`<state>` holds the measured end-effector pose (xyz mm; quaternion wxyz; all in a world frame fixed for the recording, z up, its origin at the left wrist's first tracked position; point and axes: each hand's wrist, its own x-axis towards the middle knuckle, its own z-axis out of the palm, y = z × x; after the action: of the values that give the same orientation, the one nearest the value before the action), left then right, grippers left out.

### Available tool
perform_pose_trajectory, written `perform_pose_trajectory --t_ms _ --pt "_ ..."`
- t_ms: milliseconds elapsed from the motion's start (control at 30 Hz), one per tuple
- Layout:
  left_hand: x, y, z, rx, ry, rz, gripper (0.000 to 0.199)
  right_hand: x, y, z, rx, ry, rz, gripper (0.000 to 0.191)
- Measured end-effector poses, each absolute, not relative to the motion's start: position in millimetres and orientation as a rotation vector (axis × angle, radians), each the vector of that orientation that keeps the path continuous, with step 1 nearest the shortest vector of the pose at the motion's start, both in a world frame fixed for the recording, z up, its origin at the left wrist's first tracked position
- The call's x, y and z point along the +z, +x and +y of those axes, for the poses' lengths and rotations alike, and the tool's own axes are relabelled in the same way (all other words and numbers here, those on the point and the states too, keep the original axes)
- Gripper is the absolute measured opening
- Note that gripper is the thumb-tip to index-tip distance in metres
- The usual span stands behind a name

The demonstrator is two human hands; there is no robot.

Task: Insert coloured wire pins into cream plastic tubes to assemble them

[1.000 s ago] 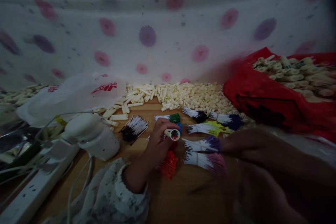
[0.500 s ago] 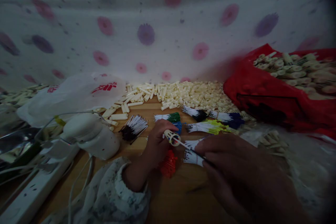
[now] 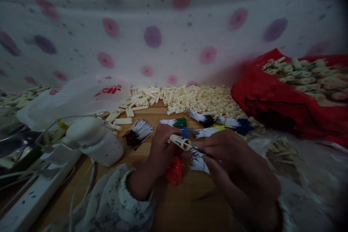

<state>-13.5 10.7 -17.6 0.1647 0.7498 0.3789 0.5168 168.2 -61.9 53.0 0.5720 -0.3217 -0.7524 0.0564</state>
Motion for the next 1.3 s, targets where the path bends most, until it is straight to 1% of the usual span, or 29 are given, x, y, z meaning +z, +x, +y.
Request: perform_pose_trajectory --t_ms 67,133,300,333,533,700,900,1033,1133,1200,1300 --pt "-16.1 -13.6 10.6 1.465 2.169 1.092 0.015 52.8 167.7 -61.2 0.107 -0.757 -1.790 0.028" --pt "-13.4 -13.2 10.0 1.424 2.204 1.112 0.022 52.3 167.0 -59.0 0.040 -0.771 -1.818 0.026" --pt "-8.1 -12.4 7.0 1.322 2.269 1.070 0.051 43.4 167.7 -46.6 -0.081 -0.803 -1.855 0.019" --pt "-7.6 -12.4 6.4 1.316 2.273 1.041 0.055 40.7 168.4 -44.1 -0.096 -0.814 -1.866 0.018" --pt "-4.2 -12.3 3.4 1.309 2.274 1.029 0.050 31.7 172.2 -38.2 -0.129 -0.886 -1.844 0.013" --pt "-3.0 -10.6 3.0 1.342 2.291 1.059 0.055 29.6 172.0 -37.9 -0.073 -0.909 -1.828 0.012" --pt "-3.3 -10.5 3.1 1.432 2.341 1.139 0.056 23.2 164.5 -38.7 0.110 -0.953 -1.757 0.011" --pt "-3.2 -10.6 4.4 1.479 2.357 1.202 0.054 22.7 164.6 -39.9 0.395 -0.883 -1.714 0.016" --pt "-5.2 -10.4 6.8 1.424 2.320 1.191 0.057 24.5 177.3 -39.2 0.596 -0.829 -1.697 0.021" --pt "-7.4 -10.3 8.3 1.368 2.258 1.130 0.057 26.3 190.3 -38.7 0.640 -0.867 -1.632 0.021" --pt "-9.8 -9.5 8.7 1.331 2.101 1.016 0.055 29.7 203.9 -41.8 0.594 -0.934 -1.542 0.018"
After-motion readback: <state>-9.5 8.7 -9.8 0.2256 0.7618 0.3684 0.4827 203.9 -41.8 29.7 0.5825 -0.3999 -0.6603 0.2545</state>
